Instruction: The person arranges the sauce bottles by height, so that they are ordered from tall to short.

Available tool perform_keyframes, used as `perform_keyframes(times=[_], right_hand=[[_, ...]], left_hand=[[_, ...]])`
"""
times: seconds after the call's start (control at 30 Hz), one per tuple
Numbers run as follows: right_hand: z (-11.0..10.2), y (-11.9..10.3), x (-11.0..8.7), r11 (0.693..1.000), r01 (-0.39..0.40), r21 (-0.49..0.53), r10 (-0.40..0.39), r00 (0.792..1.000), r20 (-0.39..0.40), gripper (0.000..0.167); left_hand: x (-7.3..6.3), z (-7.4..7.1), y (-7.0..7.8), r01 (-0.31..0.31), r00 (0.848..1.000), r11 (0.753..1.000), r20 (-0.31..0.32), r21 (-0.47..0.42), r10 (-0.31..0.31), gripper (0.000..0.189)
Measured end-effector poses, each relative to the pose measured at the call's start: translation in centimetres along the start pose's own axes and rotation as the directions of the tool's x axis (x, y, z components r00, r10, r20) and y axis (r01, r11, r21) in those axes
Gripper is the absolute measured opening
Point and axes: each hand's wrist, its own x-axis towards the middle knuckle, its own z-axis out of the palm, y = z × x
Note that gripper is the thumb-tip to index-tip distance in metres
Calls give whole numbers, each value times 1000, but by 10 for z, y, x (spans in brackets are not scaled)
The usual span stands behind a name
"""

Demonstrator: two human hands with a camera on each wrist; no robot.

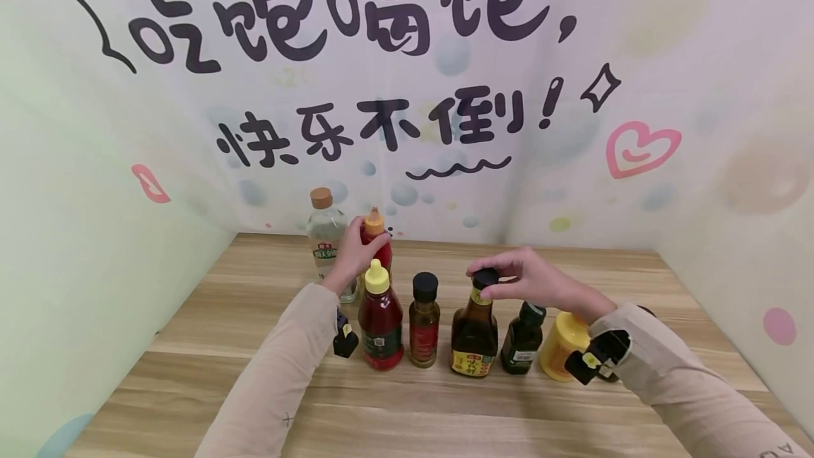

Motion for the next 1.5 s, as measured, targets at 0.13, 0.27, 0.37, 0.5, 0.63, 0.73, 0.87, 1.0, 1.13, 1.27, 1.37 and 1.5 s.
perform_keyframes(times=[0.13,0.27,0.37,0.5,0.63,0.73,0.87,1.0,1.13,1.27,1.37,1.5], right_hand=[[0,-1,0,1000,-6,3,6,1000,0,36],[0,-2,0,1000,-22,10,22,1000,0,36],[0,-4,-1,999,-36,20,36,999,1,38],[1,-4,-1,999,-42,26,42,999,2,38],[1,-3,0,999,-33,16,33,999,1,37],[1,-2,0,1000,-26,10,26,1000,2,37],[1,-2,0,1000,-25,14,25,1000,0,37],[1,-2,0,999,-32,13,32,999,-3,37],[1,-1,-1,999,-45,24,45,999,-3,38],[1,-1,-2,998,-55,39,55,998,-8,38],[1,-1,-2,998,-56,35,56,998,-9,37],[2,-1,-2,998,-62,33,62,998,-11,38]], left_hand=[[0,1,-1,12,1000,1000,-15,1,-12,48],[0,1,0,11,1000,1000,-28,14,-10,48],[-1,2,2,8,999,1000,-37,18,-8,47],[-3,2,3,11,999,1000,-40,10,-11,47],[-3,2,4,15,999,1000,-43,14,-15,47],[-2,2,4,17,999,1000,-46,25,-15,49],[-2,2,5,16,999,999,-40,29,-15,52],[-2,0,7,23,999,1000,-26,14,-23,53],[-2,-2,10,27,1000,1000,-15,3,-27,56],[-3,-4,13,8,1000,1000,-15,13,-8,61],[-4,-7,16,-21,1000,999,-18,28,22,62],[-8,-11,21,-67,998,997,-6,46,68,62]])
